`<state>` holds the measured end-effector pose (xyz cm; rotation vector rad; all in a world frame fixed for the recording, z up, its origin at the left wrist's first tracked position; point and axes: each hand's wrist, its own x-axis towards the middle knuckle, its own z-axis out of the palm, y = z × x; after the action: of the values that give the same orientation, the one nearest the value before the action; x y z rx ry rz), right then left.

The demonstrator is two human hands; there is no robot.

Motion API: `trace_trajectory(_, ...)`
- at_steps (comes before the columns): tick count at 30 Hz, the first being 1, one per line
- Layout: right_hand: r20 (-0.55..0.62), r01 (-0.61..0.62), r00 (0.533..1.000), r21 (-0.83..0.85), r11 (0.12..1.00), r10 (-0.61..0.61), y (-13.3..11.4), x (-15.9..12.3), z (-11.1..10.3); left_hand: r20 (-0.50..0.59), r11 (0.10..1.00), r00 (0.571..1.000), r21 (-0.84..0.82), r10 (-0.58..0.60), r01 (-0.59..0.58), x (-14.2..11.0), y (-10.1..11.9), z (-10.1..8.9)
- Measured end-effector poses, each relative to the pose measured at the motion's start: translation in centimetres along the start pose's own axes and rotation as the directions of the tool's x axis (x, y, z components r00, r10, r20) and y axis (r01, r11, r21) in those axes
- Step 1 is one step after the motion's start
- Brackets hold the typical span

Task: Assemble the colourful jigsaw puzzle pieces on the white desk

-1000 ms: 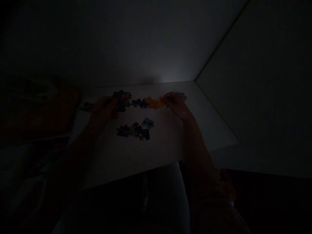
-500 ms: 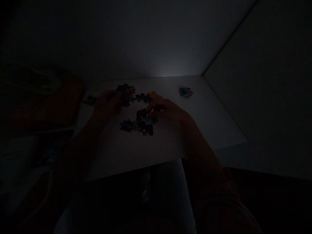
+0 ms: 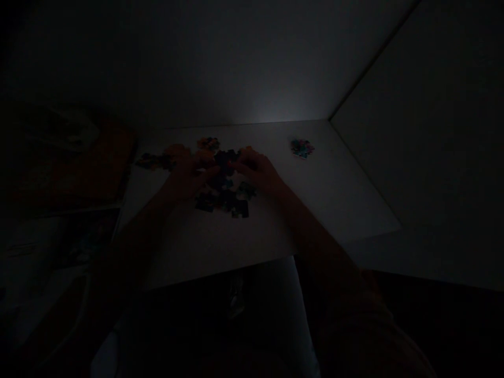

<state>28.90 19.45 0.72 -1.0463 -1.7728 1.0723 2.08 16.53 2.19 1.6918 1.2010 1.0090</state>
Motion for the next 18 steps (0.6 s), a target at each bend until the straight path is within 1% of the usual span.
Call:
trace_trajectory(2,-0.042,0.025,0.999,0.024,0.999,-0.024,-0.3,0.1,-0.2,0.013,1.0,1.0,-0.021,-0.005,0.006,0.0,0.1,-0.1)
trace_trajectory(4,-0.096,0.02,0.995,0.046,0.999,-0.016,-0.7,0.1,-0.3,0.008,0.999,1.0,-0.038,-0.021,0.021,0.1,0.4,-0.1)
trace_trajectory(6,-0.14,-0.009,0.99,0.066,0.998,0.018,-1.0,0.1,-0.4,-0.035,0.999,0.999,-0.034,-0.037,0.036,0.2,0.7,-0.2)
trace_trajectory(8,-0.168,-0.018,0.985,0.091,0.996,0.033,-1.2,0.0,-0.7,-0.111,0.998,0.992,-0.01,-0.057,0.056,0.5,0.8,-0.5)
trace_trajectory(10,-0.138,-0.009,0.99,0.096,0.995,0.022,-1.0,-0.2,-1.1,-0.197,0.997,0.977,0.013,-0.075,0.079,0.8,0.8,-0.9)
trace_trajectory(12,-0.058,-0.008,0.998,0.065,0.998,0.011,-0.7,-0.3,-1.5,-0.279,0.996,0.957,0.02,-0.078,0.087,1.0,0.6,-1.3)
trace_trajectory(14,-0.009,-0.027,1.0,0.017,0.999,0.027,-0.2,-0.4,-1.5,-0.33,0.996,0.942,0.028,-0.065,0.079,1.1,0.5,-1.5)
trace_trajectory(16,-0.027,-0.046,0.999,-0.007,0.999,0.046,0.1,-0.3,-1.3,-0.33,0.997,0.943,0.044,-0.047,0.065,0.9,0.6,-1.5)
trace_trajectory(18,-0.056,-0.034,0.998,-0.003,0.999,0.034,0.3,-0.2,-0.8,-0.253,0.997,0.967,0.065,-0.019,0.036,0.7,0.9,-1.2)
